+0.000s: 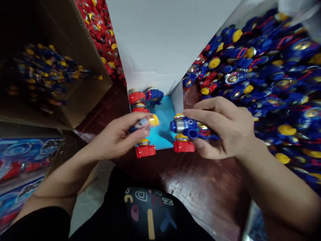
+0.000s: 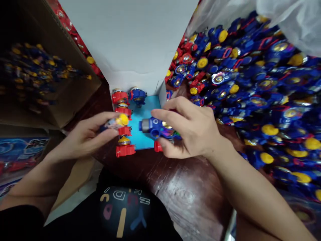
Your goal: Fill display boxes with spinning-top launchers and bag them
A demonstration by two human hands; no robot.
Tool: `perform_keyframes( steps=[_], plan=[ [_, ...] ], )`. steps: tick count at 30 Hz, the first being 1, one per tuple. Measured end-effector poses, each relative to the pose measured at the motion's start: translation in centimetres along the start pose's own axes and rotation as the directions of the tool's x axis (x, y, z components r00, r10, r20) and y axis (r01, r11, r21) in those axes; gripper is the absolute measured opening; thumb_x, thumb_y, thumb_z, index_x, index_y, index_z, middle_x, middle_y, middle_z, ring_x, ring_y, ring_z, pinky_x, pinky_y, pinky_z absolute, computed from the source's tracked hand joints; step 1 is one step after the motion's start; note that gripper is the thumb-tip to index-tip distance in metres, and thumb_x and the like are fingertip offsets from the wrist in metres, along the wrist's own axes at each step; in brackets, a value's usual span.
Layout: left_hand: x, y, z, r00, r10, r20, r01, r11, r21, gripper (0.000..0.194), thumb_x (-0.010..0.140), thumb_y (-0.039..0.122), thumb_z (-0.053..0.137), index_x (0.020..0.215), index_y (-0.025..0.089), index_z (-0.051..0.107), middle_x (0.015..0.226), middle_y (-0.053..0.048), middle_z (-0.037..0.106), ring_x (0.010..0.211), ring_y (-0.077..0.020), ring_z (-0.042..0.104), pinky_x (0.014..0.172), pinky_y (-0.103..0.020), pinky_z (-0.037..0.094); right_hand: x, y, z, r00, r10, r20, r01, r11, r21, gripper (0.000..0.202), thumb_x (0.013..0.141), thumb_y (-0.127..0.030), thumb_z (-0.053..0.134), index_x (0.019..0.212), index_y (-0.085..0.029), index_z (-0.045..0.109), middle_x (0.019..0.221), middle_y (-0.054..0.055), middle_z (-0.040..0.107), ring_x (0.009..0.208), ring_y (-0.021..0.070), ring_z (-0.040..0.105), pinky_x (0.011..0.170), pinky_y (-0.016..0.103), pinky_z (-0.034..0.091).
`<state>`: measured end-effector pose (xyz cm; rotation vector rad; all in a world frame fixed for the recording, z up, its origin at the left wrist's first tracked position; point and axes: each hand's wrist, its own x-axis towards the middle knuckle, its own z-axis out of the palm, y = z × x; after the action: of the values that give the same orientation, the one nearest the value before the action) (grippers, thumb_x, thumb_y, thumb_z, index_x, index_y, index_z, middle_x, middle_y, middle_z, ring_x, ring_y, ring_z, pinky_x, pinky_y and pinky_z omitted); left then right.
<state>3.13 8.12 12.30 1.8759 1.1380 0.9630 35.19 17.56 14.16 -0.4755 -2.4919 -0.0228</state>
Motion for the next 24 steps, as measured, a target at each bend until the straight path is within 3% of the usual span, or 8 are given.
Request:
perform_keyframes(
  steps=[3, 10, 14, 16, 18, 20, 21, 24],
  plan=[
    [1.4, 2.7, 1.4, 0.986, 0.003, 0.169, 0.015, 0.994, -0.104, 0.023, 0.110, 0.035, 0.066, 0.125, 0.020, 0.073, 0.111, -0.005, 0.078, 0.091, -0.0172, 0.073, 0.081, -0.027, 0.060, 1.1, -2.0, -0.1, 0.998, -0.062, -0.027, 0.062, 0.998, -0.017, 0.043, 0.094, -0.051, 0.060, 0.123, -0.019, 0.068, 0.098, 0.007, 0.071, 0.072, 0.0159, 0.067, 0.048, 0.029, 0.043],
    [2.0, 3.8, 0.6, 0.913, -0.124, 0.389, 0.170, 0.982, -0.085, 0.029, 0.111, 0.040, 0.063, 0.093, 0.018, 0.068, 0.078, 0.001, 0.065, 0.067, -0.0116, 0.057, 0.059, -0.022, 0.043, 0.2, -1.8, 0.0, 0.987, -0.140, -0.077, 0.142, 0.989, 0.030, 0.044, 0.089, -0.048, 0.063, 0.124, -0.021, 0.066, 0.094, 0.007, 0.072, 0.069, 0.0183, 0.068, 0.047, 0.030, 0.045],
    [2.0, 2.8, 1.3, 0.954, 0.110, 0.280, -0.156, 0.977, 0.146, 0.025, 0.114, 0.040, 0.061, 0.109, 0.017, 0.070, 0.088, -0.002, 0.071, 0.076, -0.0148, 0.065, 0.066, -0.025, 0.049, 0.6, -2.6, 0.2, 0.994, -0.111, -0.018, 0.112, 0.989, 0.093, 0.038, 0.089, -0.042, 0.066, 0.120, -0.020, 0.069, 0.093, 0.008, 0.074, 0.071, 0.0203, 0.070, 0.049, 0.032, 0.048],
    [2.2, 1.4, 1.7, 0.914, 0.368, 0.172, -0.406, 0.814, 0.415, 0.026, 0.114, 0.040, 0.061, 0.121, 0.017, 0.070, 0.091, -0.005, 0.073, 0.081, -0.0181, 0.067, 0.072, -0.030, 0.052, 1.1, -3.2, 0.4, 0.991, 0.117, 0.066, -0.131, 0.953, 0.272, 0.026, 0.093, -0.040, 0.062, 0.108, -0.021, 0.072, 0.087, 0.005, 0.073, 0.067, 0.0183, 0.068, 0.050, 0.031, 0.049],
    [2.5, -0.1, 1.9, 0.814, 0.569, 0.117, -0.502, 0.587, 0.635, 0.028, 0.115, 0.040, 0.060, 0.127, 0.017, 0.070, 0.088, -0.006, 0.072, 0.079, -0.0203, 0.065, 0.071, -0.033, 0.050, 1.7, -3.4, 0.6, 0.844, 0.420, 0.332, -0.533, 0.717, 0.449, 0.029, 0.101, -0.042, 0.055, 0.093, -0.021, 0.072, 0.079, 0.002, 0.071, 0.062, 0.0156, 0.063, 0.051, 0.029, 0.049],
    [3.0, -1.3, 1.7, 0.791, 0.603, 0.104, -0.494, 0.528, 0.691, 0.030, 0.114, 0.042, 0.061, 0.126, 0.017, 0.071, 0.086, -0.006, 0.071, 0.077, -0.0205, 0.064, 0.069, -0.033, 0.048, 2.0, -3.1, 0.4, 0.655, 0.524, 0.544, -0.756, 0.455, 0.472, 0.042, 0.109, -0.048, 0.046, 0.095, -0.021, 0.075, 0.084, 0.003, 0.074, 0.069, 0.0159, 0.067, 0.057, 0.028, 0.055],
    [3.1, -1.6, 1.5, 0.826, 0.556, 0.095, -0.473, 0.591, 0.654, 0.031, 0.114, 0.043, 0.062, 0.124, 0.016, 0.072, 0.089, -0.006, 0.073, 0.079, -0.0202, 0.066, 0.070, -0.033, 0.049, 2.0, -2.7, 0.2, 0.655, 0.522, 0.546, -0.755, 0.442, 0.483, 0.044, 0.111, -0.053, 0.046, 0.109, -0.022, 0.077, 0.097, 0.005, 0.077, 0.081, 0.0182, 0.071, 0.066, 0.030, 0.060],
    [3.2, -1.6, 0.4, 0.966, 0.246, 0.080, -0.258, 0.924, 0.282, 0.032, 0.113, 0.045, 0.063, 0.119, 0.015, 0.072, 0.096, -0.006, 0.075, 0.081, -0.0169, 0.069, 0.072, -0.027, 0.053, 1.1, -1.1, -0.7, 0.902, 0.358, 0.240, -0.430, 0.781, 0.453, 0.083, 0.097, -0.063, 0.076, 0.169, -0.038, 0.045, 0.164, 0.008, 0.056, 0.139, 0.0314, 0.066, 0.111, 0.049, 0.062]
  ],
)
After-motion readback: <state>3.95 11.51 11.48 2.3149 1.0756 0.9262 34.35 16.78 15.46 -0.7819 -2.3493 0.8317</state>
